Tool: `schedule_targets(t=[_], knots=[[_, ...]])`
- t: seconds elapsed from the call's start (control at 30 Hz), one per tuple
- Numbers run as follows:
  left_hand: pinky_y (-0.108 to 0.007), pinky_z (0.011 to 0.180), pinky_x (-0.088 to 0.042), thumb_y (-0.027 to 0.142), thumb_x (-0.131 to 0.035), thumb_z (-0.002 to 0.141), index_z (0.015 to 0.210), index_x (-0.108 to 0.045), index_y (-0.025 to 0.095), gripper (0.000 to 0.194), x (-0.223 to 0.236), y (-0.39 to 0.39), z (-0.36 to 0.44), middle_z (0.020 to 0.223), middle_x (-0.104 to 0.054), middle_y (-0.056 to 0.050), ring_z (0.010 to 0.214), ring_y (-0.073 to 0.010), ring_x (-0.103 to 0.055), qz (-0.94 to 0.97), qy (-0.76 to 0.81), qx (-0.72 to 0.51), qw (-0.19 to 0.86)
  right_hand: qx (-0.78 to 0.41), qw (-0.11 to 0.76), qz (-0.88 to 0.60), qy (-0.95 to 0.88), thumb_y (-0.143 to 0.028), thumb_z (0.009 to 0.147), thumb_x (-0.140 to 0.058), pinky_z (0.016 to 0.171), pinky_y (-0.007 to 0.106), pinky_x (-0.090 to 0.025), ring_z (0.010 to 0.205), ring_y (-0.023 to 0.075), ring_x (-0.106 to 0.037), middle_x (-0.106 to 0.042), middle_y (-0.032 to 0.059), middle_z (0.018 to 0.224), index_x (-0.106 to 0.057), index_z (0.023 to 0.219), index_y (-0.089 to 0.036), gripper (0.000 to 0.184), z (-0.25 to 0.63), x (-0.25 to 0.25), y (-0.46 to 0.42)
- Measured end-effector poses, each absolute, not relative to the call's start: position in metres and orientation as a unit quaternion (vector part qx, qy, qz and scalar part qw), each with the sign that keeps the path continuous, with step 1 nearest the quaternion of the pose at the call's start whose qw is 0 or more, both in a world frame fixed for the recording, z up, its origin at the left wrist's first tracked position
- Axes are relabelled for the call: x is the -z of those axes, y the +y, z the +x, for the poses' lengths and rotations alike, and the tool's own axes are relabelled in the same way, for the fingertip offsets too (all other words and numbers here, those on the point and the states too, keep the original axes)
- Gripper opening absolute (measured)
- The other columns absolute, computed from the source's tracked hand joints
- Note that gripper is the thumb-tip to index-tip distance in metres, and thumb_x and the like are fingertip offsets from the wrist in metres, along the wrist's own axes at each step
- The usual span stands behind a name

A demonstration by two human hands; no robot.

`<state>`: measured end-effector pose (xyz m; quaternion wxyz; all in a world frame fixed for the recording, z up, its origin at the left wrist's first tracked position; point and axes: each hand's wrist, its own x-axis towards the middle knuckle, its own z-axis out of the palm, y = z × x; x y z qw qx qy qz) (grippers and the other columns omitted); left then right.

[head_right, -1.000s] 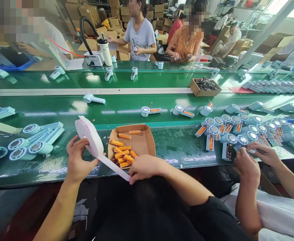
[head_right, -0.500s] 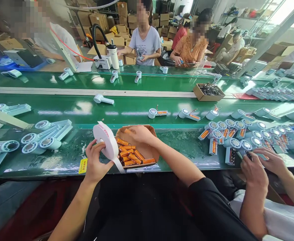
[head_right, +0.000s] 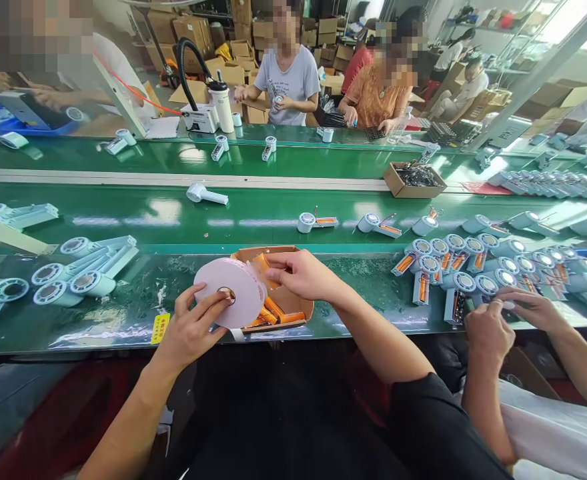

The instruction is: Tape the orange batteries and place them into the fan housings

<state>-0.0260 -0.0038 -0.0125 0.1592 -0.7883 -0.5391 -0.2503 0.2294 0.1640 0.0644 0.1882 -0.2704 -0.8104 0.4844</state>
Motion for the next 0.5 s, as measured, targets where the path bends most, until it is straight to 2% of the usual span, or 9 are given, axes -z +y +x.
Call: schedule_targets(t=[0.1, 0.2, 0.27, 0.4, 0.5], knots=[[-0.052, 0.113, -0.051, 0.014, -0.073, 0.086, 0.127, -0.076, 0.030, 0.044, 0.006, -0.003, -0.030, 0.128, -0.077, -0.003, 0.137, -0.0366, -0.055, -0.802, -0.533, 0.216, 0.164, -0.471, 0.127, -0.261, -0.833, -0.048, 0.098, -0.065, 0.067, 0.026, -0.047, 0.070, 0.0142, -0.059, -0.069, -0.0020, 0.075, -0.076, 0.102, -0.017, 0.033, 0.235, -0.074, 0.170], [-0.051, 0.113, -0.050, 0.012, -0.072, 0.087, 0.123, -0.077, 0.030, 0.041, -0.005, -0.001, -0.029, 0.128, -0.077, -0.002, 0.133, -0.0358, -0.056, -0.811, -0.518, 0.199, 0.186, -0.546, 0.127, -0.250, -0.789, -0.050, 0.088, -0.077, 0.071, 0.028, -0.052, 0.073, 0.0162, -0.064, -0.073, -0.0006, 0.080, -0.076, 0.100, -0.017, 0.035, 0.232, -0.072, 0.172], [-0.052, 0.113, -0.048, 0.016, -0.072, 0.089, 0.125, -0.076, 0.027, 0.038, -0.012, 0.001, -0.021, 0.125, -0.077, -0.005, 0.127, -0.0349, -0.057, -0.801, -0.526, 0.199, 0.204, -0.619, 0.205, -0.254, -0.714, -0.051, 0.081, -0.085, 0.077, 0.032, -0.058, 0.081, 0.0202, -0.071, -0.079, 0.0028, 0.089, -0.076, 0.103, -0.018, 0.041, 0.223, -0.059, 0.162], [-0.052, 0.105, -0.048, 0.029, -0.079, 0.089, 0.132, -0.071, 0.017, 0.045, -0.006, 0.002, 0.011, 0.110, -0.077, -0.011, 0.111, -0.0336, -0.058, -0.740, -0.576, 0.262, 0.230, -0.669, 0.502, -0.286, -0.467, -0.051, 0.079, -0.089, 0.093, 0.040, -0.063, 0.105, 0.0247, -0.078, -0.082, 0.0073, 0.117, -0.073, 0.112, -0.024, 0.045, 0.194, -0.018, 0.127], [-0.048, 0.093, -0.050, 0.031, -0.084, 0.086, 0.134, -0.070, 0.015, 0.053, 0.010, -0.002, 0.034, 0.098, -0.075, -0.010, 0.100, -0.0306, -0.058, -0.730, -0.582, 0.304, 0.193, -0.648, 0.591, -0.299, -0.376, -0.044, 0.079, -0.092, 0.096, 0.041, -0.065, 0.110, 0.0253, -0.078, -0.082, 0.0066, 0.118, -0.072, 0.112, -0.026, 0.043, 0.195, 0.000, 0.135]])
